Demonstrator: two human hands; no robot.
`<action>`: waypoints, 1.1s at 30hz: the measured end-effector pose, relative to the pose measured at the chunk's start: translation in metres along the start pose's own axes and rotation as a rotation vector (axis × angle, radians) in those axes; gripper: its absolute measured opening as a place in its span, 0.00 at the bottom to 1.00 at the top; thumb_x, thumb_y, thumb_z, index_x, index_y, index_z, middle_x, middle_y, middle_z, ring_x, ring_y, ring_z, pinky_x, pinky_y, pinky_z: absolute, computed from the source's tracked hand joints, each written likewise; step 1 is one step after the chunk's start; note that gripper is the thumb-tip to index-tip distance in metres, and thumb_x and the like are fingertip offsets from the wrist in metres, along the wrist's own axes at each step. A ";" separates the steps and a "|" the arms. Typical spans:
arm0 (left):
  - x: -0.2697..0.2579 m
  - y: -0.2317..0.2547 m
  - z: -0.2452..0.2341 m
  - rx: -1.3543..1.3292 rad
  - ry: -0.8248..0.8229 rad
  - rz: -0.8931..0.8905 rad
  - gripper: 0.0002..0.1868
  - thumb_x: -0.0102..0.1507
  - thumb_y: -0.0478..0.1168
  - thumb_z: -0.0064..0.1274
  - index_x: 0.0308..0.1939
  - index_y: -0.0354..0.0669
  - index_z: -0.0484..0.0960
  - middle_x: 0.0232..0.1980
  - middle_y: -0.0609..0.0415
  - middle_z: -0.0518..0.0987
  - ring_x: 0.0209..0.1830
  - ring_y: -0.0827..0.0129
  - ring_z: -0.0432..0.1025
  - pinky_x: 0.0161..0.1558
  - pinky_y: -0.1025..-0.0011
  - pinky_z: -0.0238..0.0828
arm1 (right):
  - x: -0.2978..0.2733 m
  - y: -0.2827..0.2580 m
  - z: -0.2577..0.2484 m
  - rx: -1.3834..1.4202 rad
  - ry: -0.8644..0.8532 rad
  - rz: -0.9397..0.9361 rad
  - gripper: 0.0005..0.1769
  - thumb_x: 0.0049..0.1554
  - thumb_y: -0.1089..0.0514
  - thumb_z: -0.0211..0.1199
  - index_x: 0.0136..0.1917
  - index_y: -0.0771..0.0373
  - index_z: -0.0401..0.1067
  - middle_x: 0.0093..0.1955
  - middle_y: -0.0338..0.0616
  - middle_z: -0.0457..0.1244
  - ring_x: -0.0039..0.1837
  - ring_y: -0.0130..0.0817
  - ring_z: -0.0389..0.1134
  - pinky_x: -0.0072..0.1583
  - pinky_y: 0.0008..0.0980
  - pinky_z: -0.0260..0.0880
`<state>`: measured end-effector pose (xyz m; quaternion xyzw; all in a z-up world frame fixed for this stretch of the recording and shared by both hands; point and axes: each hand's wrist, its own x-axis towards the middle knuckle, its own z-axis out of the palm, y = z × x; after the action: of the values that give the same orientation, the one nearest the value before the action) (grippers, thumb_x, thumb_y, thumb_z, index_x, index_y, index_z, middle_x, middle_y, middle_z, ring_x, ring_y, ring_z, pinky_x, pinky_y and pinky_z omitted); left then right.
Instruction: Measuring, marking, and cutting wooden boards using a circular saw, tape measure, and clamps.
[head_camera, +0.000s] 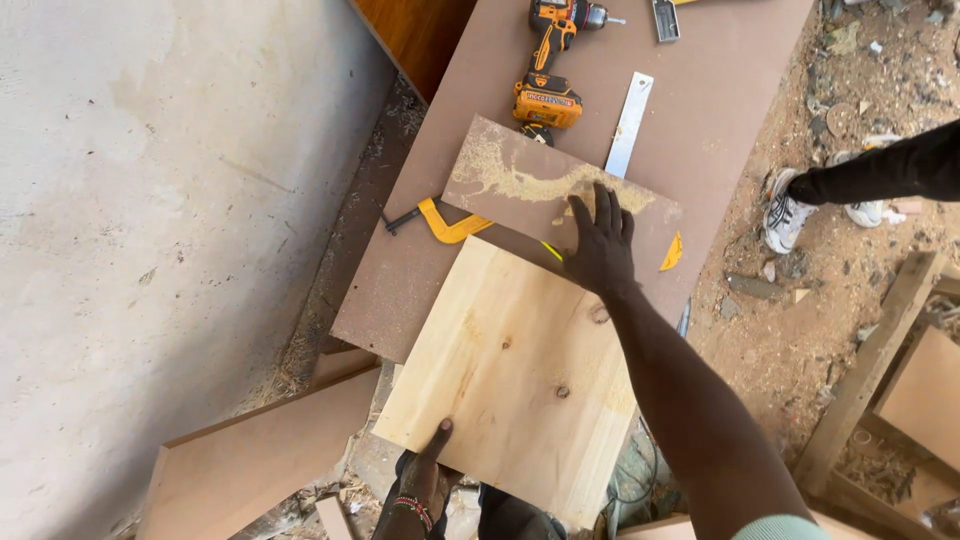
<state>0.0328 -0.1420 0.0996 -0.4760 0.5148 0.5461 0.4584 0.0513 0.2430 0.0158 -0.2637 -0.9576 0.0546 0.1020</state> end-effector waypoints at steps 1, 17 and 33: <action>-0.015 0.005 0.003 0.014 0.007 -0.005 0.43 0.48 0.42 0.63 0.70 0.46 0.72 0.66 0.44 0.78 0.65 0.50 0.72 0.58 0.44 0.73 | -0.018 -0.013 -0.013 0.002 -0.007 0.015 0.49 0.47 0.41 0.73 0.76 0.56 0.61 0.82 0.61 0.47 0.81 0.60 0.48 0.70 0.58 0.53; -0.142 0.021 0.019 0.396 -0.288 0.082 0.28 0.50 0.38 0.59 0.55 0.34 0.76 0.58 0.41 0.80 0.61 0.47 0.74 0.56 0.44 0.76 | -0.345 -0.184 -0.224 2.067 0.311 1.749 0.36 0.54 0.43 0.57 0.70 0.63 0.65 0.61 0.58 0.67 0.59 0.54 0.69 0.62 0.54 0.68; -0.106 0.031 -0.122 1.595 -1.796 1.468 0.29 0.56 0.39 0.70 0.59 0.47 0.74 0.71 0.56 0.66 0.69 0.53 0.69 0.57 0.68 0.87 | -0.510 -0.447 -0.230 2.230 1.271 2.075 0.28 0.49 0.53 0.66 0.59 0.73 0.74 0.49 0.54 0.69 0.44 0.48 0.71 0.46 0.41 0.77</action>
<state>0.0213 -0.2662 0.2068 0.7875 0.3455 0.3365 0.3837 0.3104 -0.3906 0.2258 0.5314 -0.3172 -0.6034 -0.5029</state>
